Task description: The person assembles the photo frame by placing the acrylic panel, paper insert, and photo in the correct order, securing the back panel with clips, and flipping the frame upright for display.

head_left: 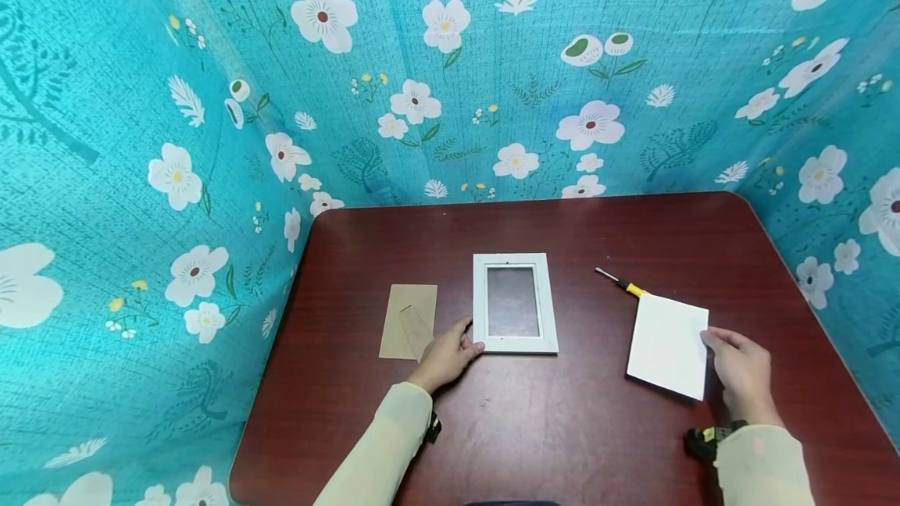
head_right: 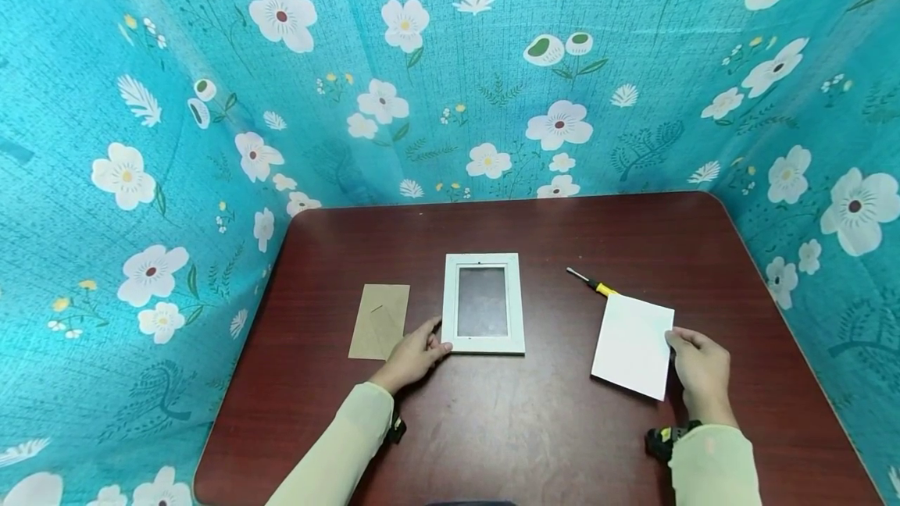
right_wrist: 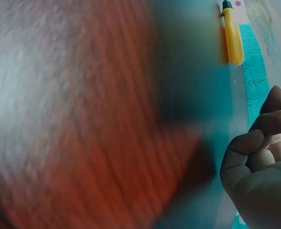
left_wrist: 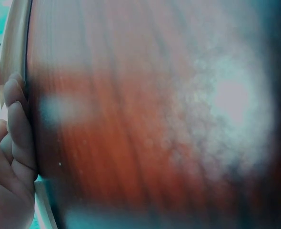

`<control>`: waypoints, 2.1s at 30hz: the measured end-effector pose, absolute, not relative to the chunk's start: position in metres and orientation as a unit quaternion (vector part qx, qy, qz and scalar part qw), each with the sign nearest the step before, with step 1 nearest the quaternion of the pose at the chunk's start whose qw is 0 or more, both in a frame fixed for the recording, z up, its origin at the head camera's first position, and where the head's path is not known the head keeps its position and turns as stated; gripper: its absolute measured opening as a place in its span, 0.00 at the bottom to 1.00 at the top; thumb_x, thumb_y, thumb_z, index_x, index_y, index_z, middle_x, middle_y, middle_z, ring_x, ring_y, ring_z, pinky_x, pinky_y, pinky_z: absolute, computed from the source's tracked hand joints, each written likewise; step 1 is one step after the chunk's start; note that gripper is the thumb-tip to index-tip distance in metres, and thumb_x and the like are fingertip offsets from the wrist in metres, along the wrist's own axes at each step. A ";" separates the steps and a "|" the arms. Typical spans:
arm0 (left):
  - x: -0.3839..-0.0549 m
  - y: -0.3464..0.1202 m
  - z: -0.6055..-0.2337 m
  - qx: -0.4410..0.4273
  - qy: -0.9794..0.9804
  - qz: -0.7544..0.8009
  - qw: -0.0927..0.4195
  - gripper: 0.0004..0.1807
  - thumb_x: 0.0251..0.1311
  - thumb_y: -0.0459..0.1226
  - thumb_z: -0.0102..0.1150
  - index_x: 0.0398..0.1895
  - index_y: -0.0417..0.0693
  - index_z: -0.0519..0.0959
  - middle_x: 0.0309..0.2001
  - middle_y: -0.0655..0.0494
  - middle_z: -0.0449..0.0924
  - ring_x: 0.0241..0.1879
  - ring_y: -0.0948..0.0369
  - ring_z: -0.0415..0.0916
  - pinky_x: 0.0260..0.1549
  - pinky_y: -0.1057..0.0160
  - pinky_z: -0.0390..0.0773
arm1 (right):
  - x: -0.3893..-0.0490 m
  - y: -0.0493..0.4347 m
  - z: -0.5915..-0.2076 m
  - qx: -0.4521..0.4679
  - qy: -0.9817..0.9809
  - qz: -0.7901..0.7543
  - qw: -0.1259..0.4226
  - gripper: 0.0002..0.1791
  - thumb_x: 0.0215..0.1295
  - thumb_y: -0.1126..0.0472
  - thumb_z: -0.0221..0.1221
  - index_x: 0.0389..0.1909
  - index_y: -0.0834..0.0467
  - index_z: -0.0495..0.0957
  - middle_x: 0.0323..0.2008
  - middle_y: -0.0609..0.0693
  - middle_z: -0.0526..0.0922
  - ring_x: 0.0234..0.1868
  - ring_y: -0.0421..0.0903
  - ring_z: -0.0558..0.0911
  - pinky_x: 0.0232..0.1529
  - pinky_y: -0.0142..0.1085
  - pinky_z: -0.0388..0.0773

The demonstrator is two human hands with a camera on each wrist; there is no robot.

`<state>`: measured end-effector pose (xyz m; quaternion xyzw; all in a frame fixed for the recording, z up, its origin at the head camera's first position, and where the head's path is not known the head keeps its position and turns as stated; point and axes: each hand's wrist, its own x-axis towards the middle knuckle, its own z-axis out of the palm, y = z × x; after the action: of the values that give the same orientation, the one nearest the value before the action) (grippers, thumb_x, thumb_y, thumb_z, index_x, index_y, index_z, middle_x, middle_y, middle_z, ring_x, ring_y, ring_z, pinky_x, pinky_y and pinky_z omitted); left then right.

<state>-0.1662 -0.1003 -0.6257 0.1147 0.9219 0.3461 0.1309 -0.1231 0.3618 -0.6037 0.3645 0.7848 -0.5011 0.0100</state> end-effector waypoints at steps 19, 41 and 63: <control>-0.167 -0.100 -0.624 0.114 0.921 0.347 0.134 0.34 0.65 0.50 0.59 0.70 0.46 0.65 0.25 0.70 0.74 0.23 0.69 0.69 0.31 0.64 0.71 | -0.141 0.344 -0.599 0.341 0.794 -0.503 0.004 0.27 0.72 0.50 0.53 0.61 0.66 0.73 0.48 0.58 0.76 0.40 0.48 0.73 0.28 0.33 0.71; -0.167 -0.101 -0.627 0.115 0.919 0.351 0.135 0.35 0.65 0.51 0.59 0.70 0.45 0.64 0.25 0.71 0.73 0.23 0.70 0.70 0.33 0.64 0.71 | -0.157 0.325 -0.588 0.301 0.798 -0.522 -0.001 0.25 0.70 0.49 0.56 0.56 0.65 0.77 0.35 0.44 0.78 0.35 0.44 0.74 0.33 0.36 0.73; -0.166 -0.101 -0.623 0.114 0.917 0.357 0.137 0.34 0.65 0.50 0.59 0.71 0.47 0.64 0.25 0.70 0.74 0.23 0.69 0.70 0.32 0.64 0.71 | -0.177 0.304 -0.585 0.268 0.814 -0.516 -0.004 0.24 0.71 0.49 0.55 0.56 0.64 0.77 0.38 0.49 0.79 0.36 0.43 0.75 0.29 0.33 0.73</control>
<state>-0.1664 -0.1008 -0.6227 0.1136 0.9170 0.3568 0.1374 -0.1768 0.3041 -0.5850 0.2682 0.8135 -0.5160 -0.0039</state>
